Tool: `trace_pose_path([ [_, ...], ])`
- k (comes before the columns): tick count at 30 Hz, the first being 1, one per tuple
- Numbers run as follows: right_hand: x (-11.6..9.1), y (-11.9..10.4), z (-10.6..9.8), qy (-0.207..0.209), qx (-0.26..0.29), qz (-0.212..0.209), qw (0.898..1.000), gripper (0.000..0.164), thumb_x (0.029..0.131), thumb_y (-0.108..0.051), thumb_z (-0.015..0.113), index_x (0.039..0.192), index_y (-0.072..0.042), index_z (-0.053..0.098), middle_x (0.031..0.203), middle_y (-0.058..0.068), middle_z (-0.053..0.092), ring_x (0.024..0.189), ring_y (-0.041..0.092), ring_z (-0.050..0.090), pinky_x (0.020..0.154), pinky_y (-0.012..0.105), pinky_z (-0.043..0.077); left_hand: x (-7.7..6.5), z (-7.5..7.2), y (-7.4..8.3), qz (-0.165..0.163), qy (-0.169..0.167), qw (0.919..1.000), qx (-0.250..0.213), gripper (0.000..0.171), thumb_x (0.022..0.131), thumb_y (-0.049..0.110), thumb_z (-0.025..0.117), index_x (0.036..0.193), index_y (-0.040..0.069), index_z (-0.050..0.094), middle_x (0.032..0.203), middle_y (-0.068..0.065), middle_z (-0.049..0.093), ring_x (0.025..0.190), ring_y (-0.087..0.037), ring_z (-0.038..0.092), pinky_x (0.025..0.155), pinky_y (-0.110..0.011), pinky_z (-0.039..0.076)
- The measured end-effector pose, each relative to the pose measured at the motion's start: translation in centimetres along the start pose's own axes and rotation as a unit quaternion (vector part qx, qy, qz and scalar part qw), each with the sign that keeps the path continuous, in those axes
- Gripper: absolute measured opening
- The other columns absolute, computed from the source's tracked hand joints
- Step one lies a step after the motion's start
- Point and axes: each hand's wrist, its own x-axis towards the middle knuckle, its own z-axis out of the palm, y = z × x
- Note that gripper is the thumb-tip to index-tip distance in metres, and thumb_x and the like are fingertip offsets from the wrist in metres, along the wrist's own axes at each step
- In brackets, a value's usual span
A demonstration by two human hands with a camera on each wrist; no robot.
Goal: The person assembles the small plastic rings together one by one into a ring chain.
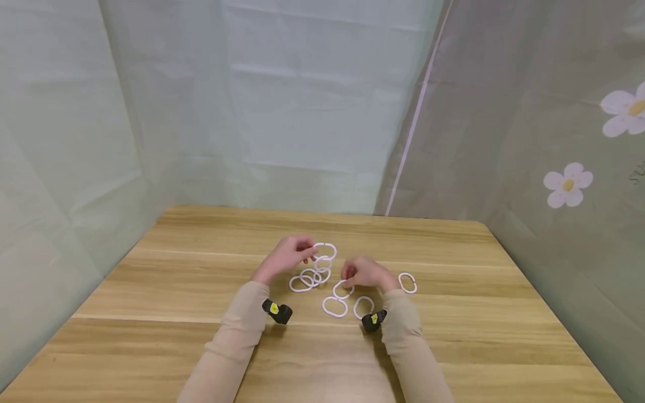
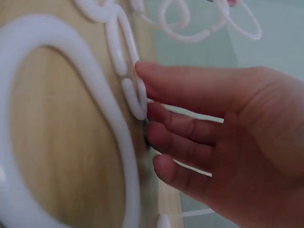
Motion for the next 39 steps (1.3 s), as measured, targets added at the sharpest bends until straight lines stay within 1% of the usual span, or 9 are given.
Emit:
trace_pose_path([
  [5, -0.3, -0.1, 0.0, -0.004, -0.019, -0.004, 1.000, 0.009, 0.080, -0.001, 0.071, 0.081, 0.003, 0.063, 0.070, 0.007, 0.062, 0.061, 0.001, 0.045, 0.059, 0.015, 0.040, 0.1, 0.1, 0.3, 0.005, -0.006, 1.0000, 0.001, 0.019, 0.096, 0.012, 0.058, 0.098, -0.007, 0.063, 0.091, -0.024, 0.070, 0.080, -0.040, 0.063, 0.067, -0.027, 0.048],
  [8, -0.4, 0.0, -0.2, -0.007, -0.029, -0.007, 1.000, 0.007, 0.083, -0.002, 0.068, 0.082, 0.002, 0.062, 0.072, 0.006, 0.061, 0.064, 0.001, 0.045, 0.061, 0.016, 0.040, 0.2, 0.2, 0.3, 0.011, -0.009, 0.9999, -0.003, 0.018, 0.096, 0.010, 0.058, 0.097, -0.008, 0.063, 0.088, -0.023, 0.070, 0.078, -0.040, 0.063, 0.070, -0.036, 0.052],
  [12, -0.7, 0.3, -0.4, -0.008, 0.013, 0.023, 1.000, 0.006, 0.090, -0.004, 0.061, 0.087, 0.001, 0.058, 0.071, 0.009, 0.064, 0.062, 0.005, 0.053, 0.058, 0.018, 0.041, 0.1, 0.2, 0.2, 0.016, -0.014, 0.9998, -0.004, 0.018, 0.096, 0.010, 0.058, 0.095, -0.007, 0.063, 0.087, -0.023, 0.069, 0.075, -0.035, 0.063, 0.072, -0.044, 0.053],
  [14, -0.8, 0.5, -0.3, 0.000, 0.054, 0.046, 0.997, 0.006, 0.093, -0.004, 0.057, 0.091, 0.001, 0.055, 0.068, 0.010, 0.063, 0.059, 0.008, 0.056, 0.057, 0.020, 0.043, 0.0, 0.2, 0.2, 0.014, -0.017, 0.9998, -0.003, 0.017, 0.096, 0.010, 0.058, 0.095, -0.007, 0.063, 0.088, -0.024, 0.069, 0.074, -0.033, 0.063, 0.071, -0.041, 0.053],
  [20, -0.7, 0.8, -0.3, 0.079, 0.118, 0.092, 0.986, 0.007, 0.094, -0.001, 0.053, 0.100, 0.002, 0.055, 0.067, 0.008, 0.062, 0.059, 0.014, 0.059, 0.058, 0.026, 0.048, -0.2, 0.0, 0.0, 0.012, -0.019, 0.9997, 0.001, 0.017, 0.096, 0.011, 0.058, 0.094, -0.006, 0.063, 0.085, -0.019, 0.070, 0.073, -0.030, 0.064, 0.071, -0.039, 0.053],
  [26, -0.2, 0.2, -0.4, 0.165, 0.108, 0.089, 0.976, 0.019, 0.094, -0.003, 0.052, 0.110, 0.004, 0.060, 0.068, 0.017, 0.063, 0.060, 0.017, 0.057, 0.054, 0.021, 0.042, -0.2, 0.2, -0.1, 0.008, -0.029, 0.9995, 0.006, 0.017, 0.096, 0.010, 0.057, 0.097, -0.006, 0.063, 0.088, -0.023, 0.069, 0.076, -0.036, 0.064, 0.071, -0.040, 0.054],
  [31, 0.3, -0.4, -0.7, 0.241, 0.121, 0.084, 0.959, 0.020, 0.096, -0.005, 0.052, 0.112, 0.003, 0.061, 0.069, 0.022, 0.064, 0.056, 0.015, 0.053, 0.050, 0.019, 0.037, -0.1, 0.6, 0.3, 0.008, -0.044, 0.9990, -0.001, 0.019, 0.097, 0.009, 0.056, 0.100, -0.008, 0.063, 0.090, -0.026, 0.069, 0.080, -0.039, 0.064, 0.071, -0.039, 0.054],
  [35, 0.4, -0.9, -0.8, 0.279, 0.139, 0.084, 0.946, 0.020, 0.096, -0.005, 0.054, 0.114, 0.001, 0.062, 0.070, 0.022, 0.065, 0.055, 0.016, 0.052, 0.051, 0.019, 0.036, -0.2, 0.7, 0.5, 0.008, -0.050, 0.9987, 0.001, 0.021, 0.097, 0.012, 0.056, 0.100, -0.008, 0.063, 0.091, -0.025, 0.068, 0.081, -0.038, 0.064, 0.069, -0.033, 0.053],
  [39, 0.4, -1.4, -0.9, 0.293, 0.150, 0.075, 0.941, 0.022, 0.096, -0.006, 0.054, 0.116, 0.001, 0.061, 0.071, 0.022, 0.066, 0.058, 0.024, 0.056, 0.053, 0.020, 0.038, -0.2, 0.9, 0.7, 0.005, -0.050, 0.9987, 0.005, 0.024, 0.097, 0.017, 0.057, 0.099, -0.006, 0.064, 0.089, -0.023, 0.068, 0.080, -0.038, 0.064, 0.066, -0.027, 0.049],
])
